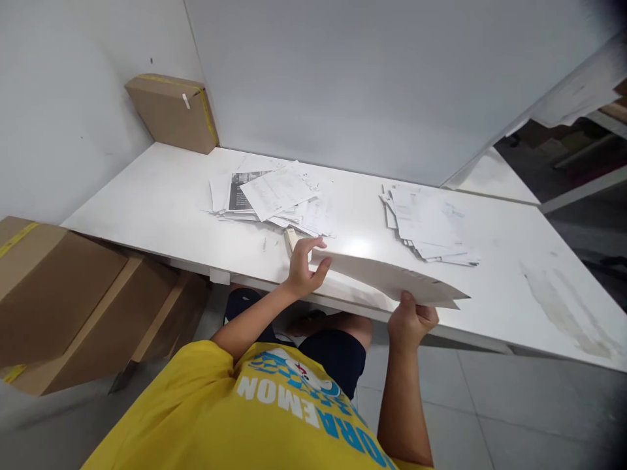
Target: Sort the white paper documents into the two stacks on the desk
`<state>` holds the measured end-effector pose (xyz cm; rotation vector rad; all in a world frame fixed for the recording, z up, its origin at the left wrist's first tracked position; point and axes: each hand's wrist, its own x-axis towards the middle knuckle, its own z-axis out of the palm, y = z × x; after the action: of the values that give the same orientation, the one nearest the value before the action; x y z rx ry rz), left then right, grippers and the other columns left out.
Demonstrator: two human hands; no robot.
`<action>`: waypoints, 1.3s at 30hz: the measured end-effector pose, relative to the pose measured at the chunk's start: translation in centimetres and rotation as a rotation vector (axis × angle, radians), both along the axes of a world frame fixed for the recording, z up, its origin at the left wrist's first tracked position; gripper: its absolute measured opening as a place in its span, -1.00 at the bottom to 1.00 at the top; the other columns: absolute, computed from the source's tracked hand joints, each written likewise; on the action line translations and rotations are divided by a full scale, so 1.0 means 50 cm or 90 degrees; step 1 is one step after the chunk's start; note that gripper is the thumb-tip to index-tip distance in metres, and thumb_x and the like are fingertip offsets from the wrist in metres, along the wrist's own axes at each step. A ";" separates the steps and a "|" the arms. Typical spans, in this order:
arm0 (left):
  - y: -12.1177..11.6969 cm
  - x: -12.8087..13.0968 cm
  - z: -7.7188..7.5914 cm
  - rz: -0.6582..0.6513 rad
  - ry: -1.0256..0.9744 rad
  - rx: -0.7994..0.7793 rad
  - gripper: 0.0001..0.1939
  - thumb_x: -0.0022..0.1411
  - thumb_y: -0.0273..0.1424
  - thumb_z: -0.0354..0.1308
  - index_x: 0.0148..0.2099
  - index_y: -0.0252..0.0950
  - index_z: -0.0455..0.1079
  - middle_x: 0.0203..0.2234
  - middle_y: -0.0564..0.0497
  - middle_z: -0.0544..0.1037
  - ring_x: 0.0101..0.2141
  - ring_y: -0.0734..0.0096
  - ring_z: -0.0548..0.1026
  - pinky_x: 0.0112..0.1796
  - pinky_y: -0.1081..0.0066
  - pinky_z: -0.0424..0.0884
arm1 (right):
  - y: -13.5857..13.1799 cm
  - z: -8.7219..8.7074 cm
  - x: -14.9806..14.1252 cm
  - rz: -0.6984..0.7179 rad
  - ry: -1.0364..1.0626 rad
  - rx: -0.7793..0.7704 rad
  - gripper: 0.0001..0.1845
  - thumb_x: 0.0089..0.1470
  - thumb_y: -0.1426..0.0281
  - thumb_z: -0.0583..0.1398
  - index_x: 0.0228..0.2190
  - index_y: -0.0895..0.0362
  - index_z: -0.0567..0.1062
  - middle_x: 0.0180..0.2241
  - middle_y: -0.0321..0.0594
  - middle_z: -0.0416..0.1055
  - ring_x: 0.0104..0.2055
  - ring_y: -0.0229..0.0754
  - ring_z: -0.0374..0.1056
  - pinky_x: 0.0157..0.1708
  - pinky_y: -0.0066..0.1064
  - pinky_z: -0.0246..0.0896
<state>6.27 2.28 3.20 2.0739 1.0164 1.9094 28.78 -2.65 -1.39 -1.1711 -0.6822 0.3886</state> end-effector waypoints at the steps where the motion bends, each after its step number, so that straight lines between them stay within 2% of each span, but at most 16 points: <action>1: -0.008 -0.005 -0.012 0.013 -0.014 0.018 -0.57 0.44 -0.21 -0.03 0.28 -0.18 0.08 -0.21 -0.08 0.47 -0.16 0.27 0.51 -0.07 0.18 0.48 | 0.006 -0.005 -0.002 0.049 -0.011 -0.023 -0.66 -0.20 0.21 0.40 -0.39 0.15 0.55 -0.35 -0.17 0.54 -0.15 0.03 0.46 0.02 -0.03 0.32; 5: -0.033 -0.019 -0.054 0.009 -0.009 -0.013 -0.52 0.44 -0.24 -0.02 0.31 -0.23 0.04 -0.18 -0.12 0.49 -0.16 0.28 0.53 -0.10 0.20 0.50 | 0.014 -0.011 -0.003 0.229 -0.043 -0.095 -0.63 -0.10 0.18 0.35 -0.26 0.14 0.55 -0.31 -0.14 0.56 -0.15 0.00 0.47 -0.02 -0.07 0.31; 8: -0.039 -0.024 -0.067 0.007 0.043 -0.073 -0.56 0.46 -0.22 -0.08 0.29 -0.24 0.06 -0.18 -0.13 0.52 -0.14 0.25 0.55 -0.11 0.19 0.52 | 0.022 -0.002 0.002 0.297 -0.045 -0.126 -0.68 -0.07 0.20 0.33 -0.28 0.12 0.55 -0.31 -0.15 0.56 -0.17 -0.03 0.47 -0.03 -0.09 0.29; 10: -0.037 -0.024 -0.063 0.002 0.062 -0.091 -0.63 0.47 -0.23 -0.10 0.23 -0.22 0.13 -0.16 -0.14 0.53 -0.12 0.24 0.56 -0.13 0.21 0.54 | 0.031 0.005 0.005 0.285 -0.045 -0.125 -0.73 -0.09 0.21 0.34 -0.36 0.12 0.55 -0.35 -0.18 0.55 -0.21 -0.05 0.46 -0.05 -0.10 0.29; 12: -0.032 -0.019 -0.052 -0.017 0.057 -0.079 -0.68 0.48 -0.26 -0.11 0.19 -0.22 0.17 -0.13 -0.14 0.53 -0.12 0.25 0.57 -0.13 0.24 0.54 | 0.038 0.011 0.006 0.224 -0.022 -0.095 -0.73 -0.16 0.22 0.35 -0.40 0.12 0.54 -0.40 -0.23 0.52 -0.25 -0.08 0.44 -0.07 -0.13 0.29; 15: -0.029 -0.014 -0.042 -0.027 0.031 -0.069 -0.65 0.47 -0.23 -0.10 0.22 -0.23 0.14 -0.13 -0.14 0.53 -0.13 0.28 0.57 -0.12 0.25 0.52 | 0.037 0.015 0.004 0.146 0.022 -0.056 -0.69 -0.22 0.24 0.36 -0.38 0.13 0.54 -0.41 -0.28 0.48 -0.25 -0.11 0.41 -0.07 -0.16 0.28; 17: -0.034 -0.022 -0.046 -0.025 0.038 -0.087 -0.61 0.47 -0.21 -0.11 0.24 -0.24 0.10 -0.17 -0.14 0.52 -0.16 0.30 0.56 -0.12 0.24 0.51 | 0.027 0.014 0.002 0.166 0.011 -0.096 -0.70 -0.19 0.24 0.35 -0.37 0.14 0.55 -0.39 -0.26 0.49 -0.23 -0.11 0.42 -0.08 -0.17 0.29; 20: -0.052 -0.065 -0.062 -0.032 0.099 -0.115 -0.60 0.46 -0.22 -0.10 0.25 -0.25 0.10 -0.24 -0.09 0.53 -0.21 0.31 0.56 -0.15 0.26 0.51 | 0.008 0.015 0.003 0.250 -0.030 -0.174 -0.76 -0.13 0.24 0.32 -0.40 0.13 0.56 -0.37 -0.22 0.51 -0.22 -0.08 0.42 -0.11 -0.19 0.29; 22: -0.065 -0.107 -0.068 -0.020 0.152 -0.121 -0.59 0.44 -0.20 -0.06 0.23 -0.24 0.16 -0.25 -0.09 0.54 -0.21 0.27 0.55 -0.15 0.23 0.50 | 0.001 0.020 0.007 0.269 -0.039 -0.178 -0.77 -0.13 0.24 0.32 -0.42 0.13 0.55 -0.38 -0.22 0.52 -0.23 -0.08 0.41 -0.12 -0.19 0.28; 26: -0.061 -0.162 -0.054 0.058 0.265 -0.175 -0.66 0.45 -0.23 -0.12 0.11 -0.23 0.34 -0.20 -0.15 0.56 -0.11 0.18 0.52 -0.04 0.13 0.45 | 0.007 0.035 0.019 0.197 0.016 -0.110 -0.72 -0.19 0.24 0.35 -0.40 0.14 0.52 -0.44 -0.30 0.45 -0.28 -0.16 0.36 -0.14 -0.26 0.26; 28: -0.043 -0.159 -0.043 0.091 0.319 -0.215 -0.61 0.45 -0.21 -0.12 0.15 -0.25 0.34 -0.03 -0.22 0.52 0.05 0.10 0.45 0.07 0.07 0.38 | 0.013 0.036 0.027 0.174 0.039 -0.112 -0.71 -0.19 0.24 0.36 -0.41 0.14 0.50 -0.46 -0.33 0.41 -0.33 -0.23 0.33 -0.20 -0.34 0.25; 31: -0.010 -0.133 -0.036 0.086 0.425 -0.278 -0.48 0.40 -0.14 -0.01 0.29 -0.27 0.23 0.27 -0.26 0.28 0.31 -0.11 0.16 0.18 -0.04 0.27 | 0.012 0.026 0.038 0.168 0.055 -0.177 -0.68 -0.21 0.22 0.39 -0.43 0.14 0.49 -0.46 -0.35 0.40 -0.38 -0.28 0.29 -0.30 -0.41 0.23; 33: 0.004 -0.123 -0.036 0.080 0.484 -0.311 -0.51 0.40 -0.23 0.01 0.29 -0.28 0.25 0.31 -0.24 0.22 0.35 -0.20 0.05 0.16 -0.08 0.27 | -0.001 0.017 0.044 0.208 0.054 -0.251 -0.64 -0.23 0.18 0.40 -0.42 0.14 0.50 -0.48 -0.35 0.40 -0.41 -0.27 0.28 -0.36 -0.42 0.23; 36: 0.012 -0.133 -0.035 0.066 0.537 -0.326 -0.57 0.39 -0.39 -0.01 0.26 -0.28 0.29 0.29 -0.21 0.27 0.32 -0.19 0.11 0.15 -0.06 0.28 | -0.031 0.016 0.049 0.312 0.014 -0.395 -0.59 -0.23 0.11 0.40 -0.43 0.14 0.52 -0.53 -0.33 0.37 -0.46 -0.25 0.26 -0.47 -0.43 0.18; 39: 0.011 -0.162 -0.027 0.012 0.562 -0.324 -0.51 0.40 -0.32 0.01 0.33 -0.25 0.21 0.31 -0.16 0.25 0.31 -0.13 0.12 0.20 -0.05 0.20 | -0.052 0.027 0.046 0.373 -0.016 -0.479 -0.54 -0.26 0.05 0.41 -0.41 0.14 0.56 -0.51 -0.27 0.42 -0.45 -0.20 0.28 -0.51 -0.42 0.16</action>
<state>-1.83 2.85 1.87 2.5391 1.4546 0.5418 31.11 -5.26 -0.07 -1.6680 -0.9355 1.2002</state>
